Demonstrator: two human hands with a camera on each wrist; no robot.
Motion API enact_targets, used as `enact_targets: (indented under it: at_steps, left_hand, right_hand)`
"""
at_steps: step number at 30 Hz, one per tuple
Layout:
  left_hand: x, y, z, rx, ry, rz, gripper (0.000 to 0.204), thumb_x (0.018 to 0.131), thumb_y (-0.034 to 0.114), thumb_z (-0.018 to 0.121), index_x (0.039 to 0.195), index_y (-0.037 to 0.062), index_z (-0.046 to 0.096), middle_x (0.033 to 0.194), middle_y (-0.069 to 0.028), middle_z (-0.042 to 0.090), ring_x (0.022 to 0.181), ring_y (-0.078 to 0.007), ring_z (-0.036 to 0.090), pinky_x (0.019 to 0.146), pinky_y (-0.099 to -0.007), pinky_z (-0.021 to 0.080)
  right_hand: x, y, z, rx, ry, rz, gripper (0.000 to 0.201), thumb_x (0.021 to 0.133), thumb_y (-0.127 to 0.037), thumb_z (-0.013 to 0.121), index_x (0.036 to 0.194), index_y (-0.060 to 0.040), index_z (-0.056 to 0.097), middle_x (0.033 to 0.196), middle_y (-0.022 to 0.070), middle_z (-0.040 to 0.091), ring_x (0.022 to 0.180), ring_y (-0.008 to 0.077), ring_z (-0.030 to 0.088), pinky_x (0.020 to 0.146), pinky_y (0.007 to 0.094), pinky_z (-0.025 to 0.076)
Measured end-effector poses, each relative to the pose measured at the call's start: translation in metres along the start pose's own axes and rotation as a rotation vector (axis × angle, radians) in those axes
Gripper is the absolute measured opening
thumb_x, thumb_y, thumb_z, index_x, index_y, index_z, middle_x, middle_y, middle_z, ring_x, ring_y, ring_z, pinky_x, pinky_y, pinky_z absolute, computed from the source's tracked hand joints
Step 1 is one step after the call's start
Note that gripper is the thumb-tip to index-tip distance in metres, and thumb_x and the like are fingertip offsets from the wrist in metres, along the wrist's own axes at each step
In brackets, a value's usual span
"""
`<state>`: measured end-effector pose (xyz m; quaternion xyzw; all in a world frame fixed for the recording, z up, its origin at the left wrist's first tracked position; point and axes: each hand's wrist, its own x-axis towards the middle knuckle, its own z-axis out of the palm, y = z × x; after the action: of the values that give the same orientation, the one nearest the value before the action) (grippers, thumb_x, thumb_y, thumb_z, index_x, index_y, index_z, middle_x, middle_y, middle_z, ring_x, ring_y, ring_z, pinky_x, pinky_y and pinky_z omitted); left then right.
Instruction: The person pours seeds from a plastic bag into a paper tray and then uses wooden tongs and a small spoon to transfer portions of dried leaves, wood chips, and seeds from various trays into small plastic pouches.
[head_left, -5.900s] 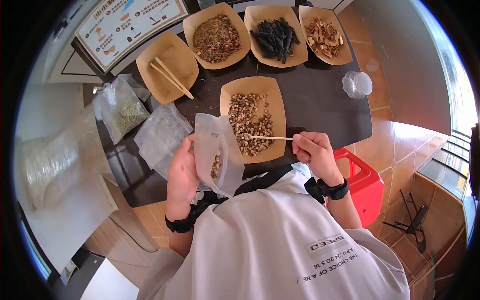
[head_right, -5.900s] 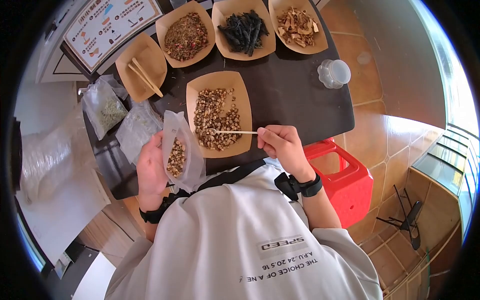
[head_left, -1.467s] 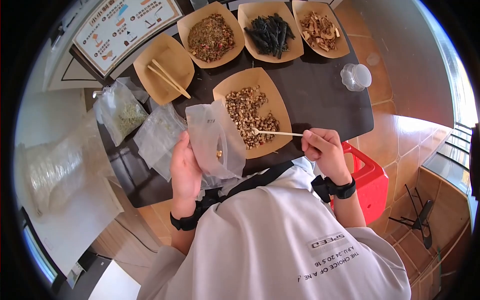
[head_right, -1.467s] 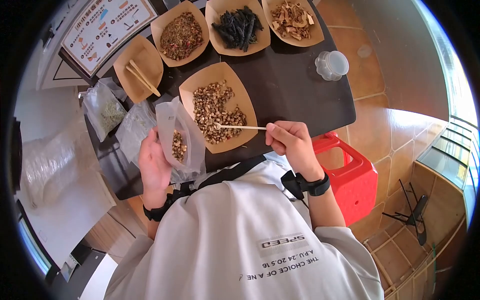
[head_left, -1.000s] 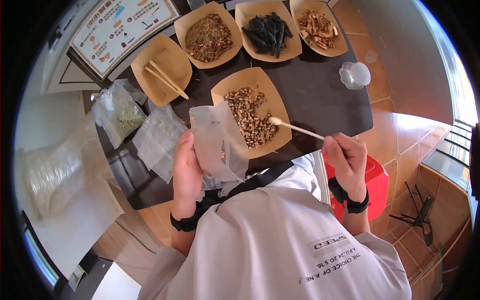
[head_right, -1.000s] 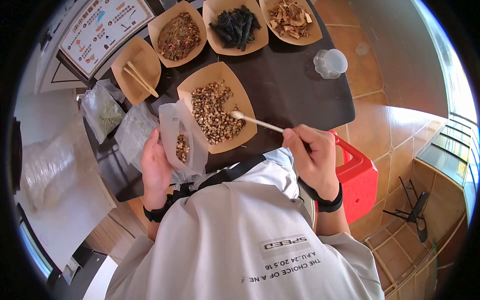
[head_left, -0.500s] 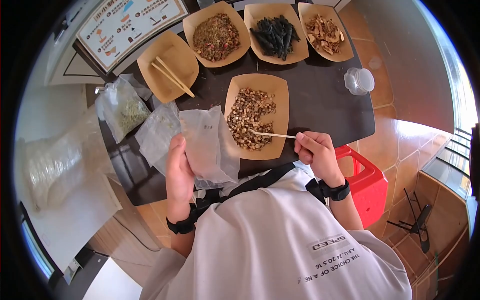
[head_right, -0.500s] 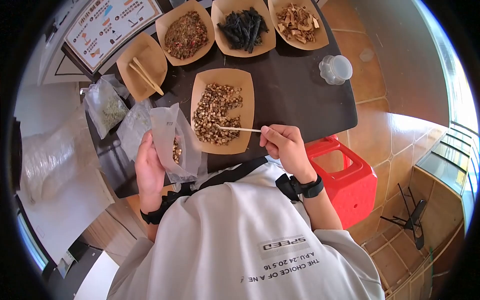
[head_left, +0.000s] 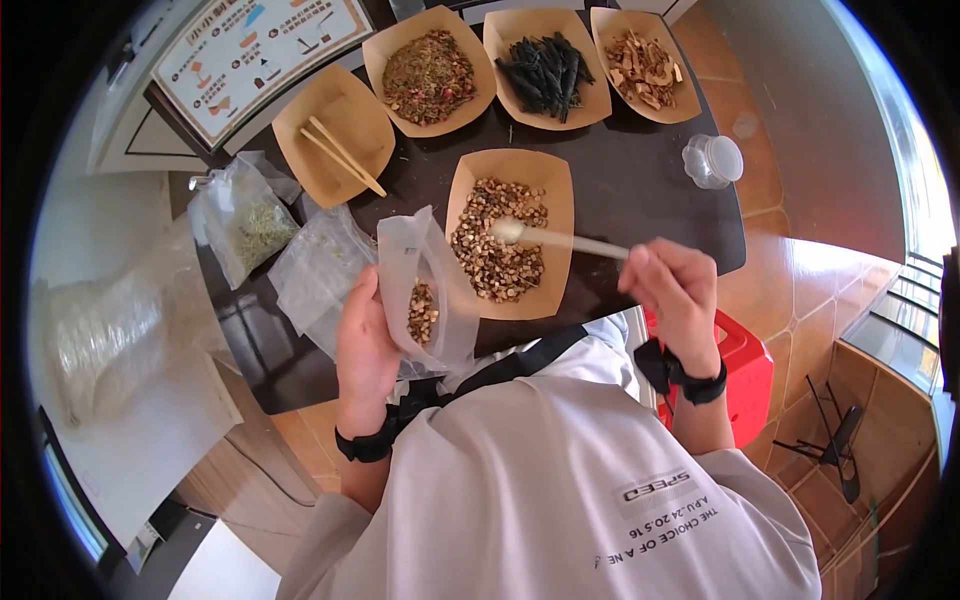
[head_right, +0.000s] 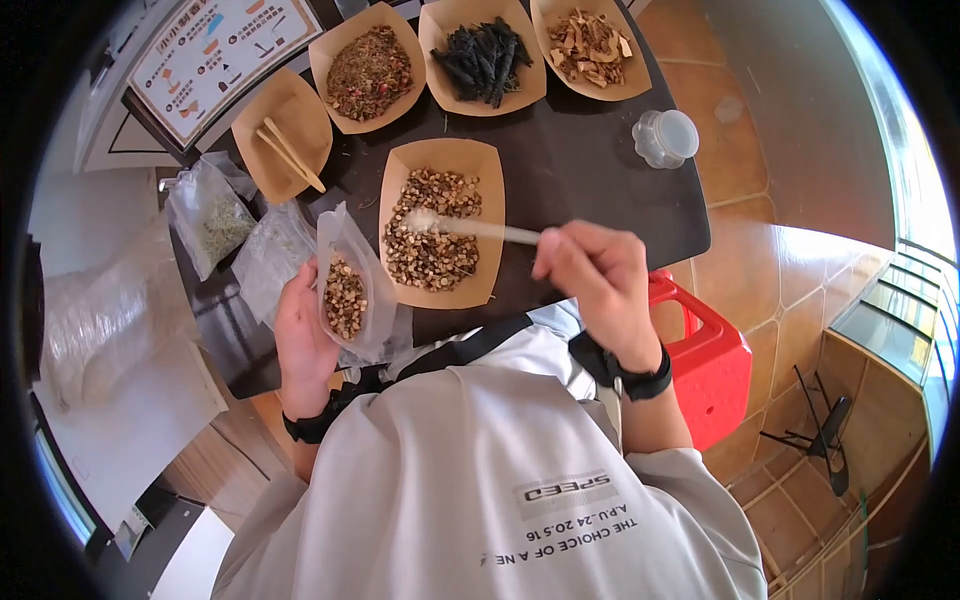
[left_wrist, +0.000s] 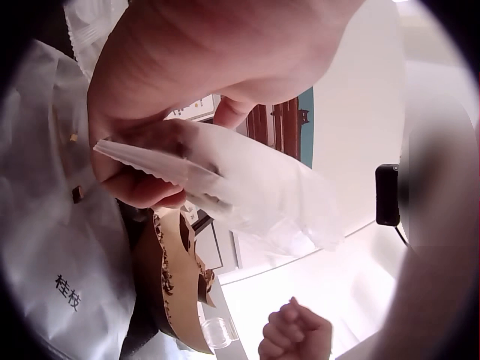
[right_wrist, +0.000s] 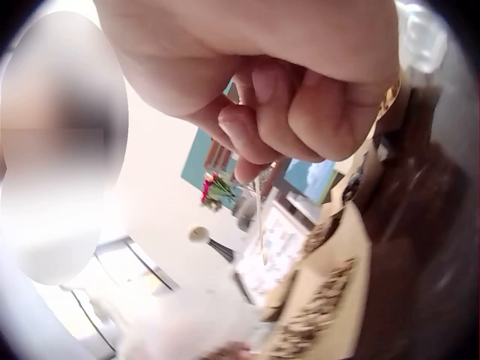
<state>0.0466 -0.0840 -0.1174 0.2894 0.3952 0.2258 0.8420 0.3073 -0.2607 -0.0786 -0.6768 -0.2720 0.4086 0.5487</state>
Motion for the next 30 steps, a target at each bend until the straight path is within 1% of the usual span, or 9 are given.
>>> enact_targets:
  at_steps: [2,6,8,14,17,22,26,29,30]
  left_hand:
    - [-0.002,0.001,-0.005,-0.057,-0.031,-0.027,0.041,0.104,0.033,0.039,0.127,0.0009,0.051,0.118,-0.0129,0.064,0.112,-0.0233,0.062,0.099,-0.0378,0.048]
    - [-0.005,-0.001,-0.009,0.031,-0.117,-0.033,0.043,0.104,0.034,0.037,0.128,0.0006,0.05,0.119,-0.0133,0.064,0.112,-0.0241,0.061,0.099,-0.038,0.047]
    - [-0.008,-0.001,-0.009,0.057,-0.097,-0.047,0.045,0.104,0.036,0.036,0.129,0.0009,0.05,0.117,-0.0137,0.065,0.112,-0.0242,0.06,0.1,-0.038,0.045]
    - [-0.011,0.005,-0.013,0.017,-0.124,-0.029,0.045,0.104,0.036,0.037,0.13,0.0015,0.048,0.122,-0.0137,0.062,0.116,-0.0231,0.058,0.101,-0.0367,0.043]
    - [-0.007,0.007,-0.014,0.149,0.007,0.01,0.042,0.103,0.034,0.039,0.129,0.0019,0.049,0.125,-0.0126,0.06,0.117,-0.0212,0.057,0.101,-0.0359,0.043]
    - [0.003,-0.001,-0.005,0.298,0.003,0.066,0.039,0.104,0.028,0.034,0.129,0.0035,0.05,0.119,-0.0133,0.064,0.114,-0.0223,0.059,0.1,-0.0366,0.044]
    - [0.005,-0.003,0.004,0.246,-0.03,0.049,0.039,0.103,0.031,0.043,0.128,0.0019,0.05,0.123,-0.0089,0.06,0.116,-0.0178,0.057,0.1,-0.0339,0.044]
    - [0.003,-0.007,-0.006,0.089,0.018,0.038,0.038,0.105,0.03,0.037,0.128,0.003,0.05,0.12,-0.0108,0.064,0.111,-0.021,0.061,0.099,-0.0363,0.047]
    - [0.002,-0.006,-0.01,0.018,-0.025,0.026,0.038,0.105,0.03,0.037,0.128,0.0026,0.05,0.12,-0.0107,0.064,0.11,-0.021,0.062,0.099,-0.036,0.048]
  right_hand:
    - [0.016,0.015,-0.002,-0.264,0.102,-0.027,0.026,0.095,-0.013,0.058,0.077,0.0038,0.067,0.055,0.0013,0.049,0.054,0.0036,0.041,0.049,0.0245,0.029]
    - [0.021,0.044,0.019,-0.215,-0.043,-0.15,0.029,0.098,-0.019,0.059,0.08,0.0029,0.067,0.058,0.0,0.045,0.056,0.0052,0.041,0.051,0.0266,0.032]
    - [0.015,0.038,0.019,-0.112,-0.17,0.165,0.03,0.098,-0.019,0.06,0.079,0.0036,0.067,0.057,-0.0017,0.045,0.054,0.0054,0.039,0.049,0.0252,0.03]
    - [0.007,0.046,0.01,0.227,-0.189,0.361,0.034,0.1,-0.019,0.058,0.076,0.0037,0.065,0.056,-0.0058,0.042,0.051,0.0032,0.032,0.047,0.0231,0.022]
    - [0.001,0.05,-0.001,0.377,-0.197,0.397,0.034,0.1,-0.019,0.056,0.076,0.0032,0.064,0.056,-0.0056,0.041,0.05,0.003,0.031,0.047,0.0236,0.022]
    - [-0.013,0.008,0.004,0.329,-0.225,0.285,0.031,0.099,-0.017,0.057,0.078,0.0038,0.066,0.057,-0.0035,0.045,0.052,0.0043,0.036,0.048,0.0242,0.026]
    - [-0.024,-0.015,0.022,-0.12,-0.313,-0.043,0.023,0.096,-0.011,0.06,0.081,0.004,0.069,0.062,-0.0009,0.054,0.058,0.0048,0.045,0.052,0.0256,0.034]
    - [-0.024,-0.006,0.0,0.022,-0.059,0.08,0.024,0.095,-0.009,0.059,0.077,0.0039,0.068,0.061,0.0011,0.057,0.057,0.0048,0.044,0.052,0.025,0.033]
    - [-0.02,0.001,-0.004,-0.145,0.041,0.066,0.023,0.094,-0.01,0.06,0.077,0.0043,0.068,0.059,0.0031,0.056,0.054,0.0063,0.043,0.05,0.0264,0.033]
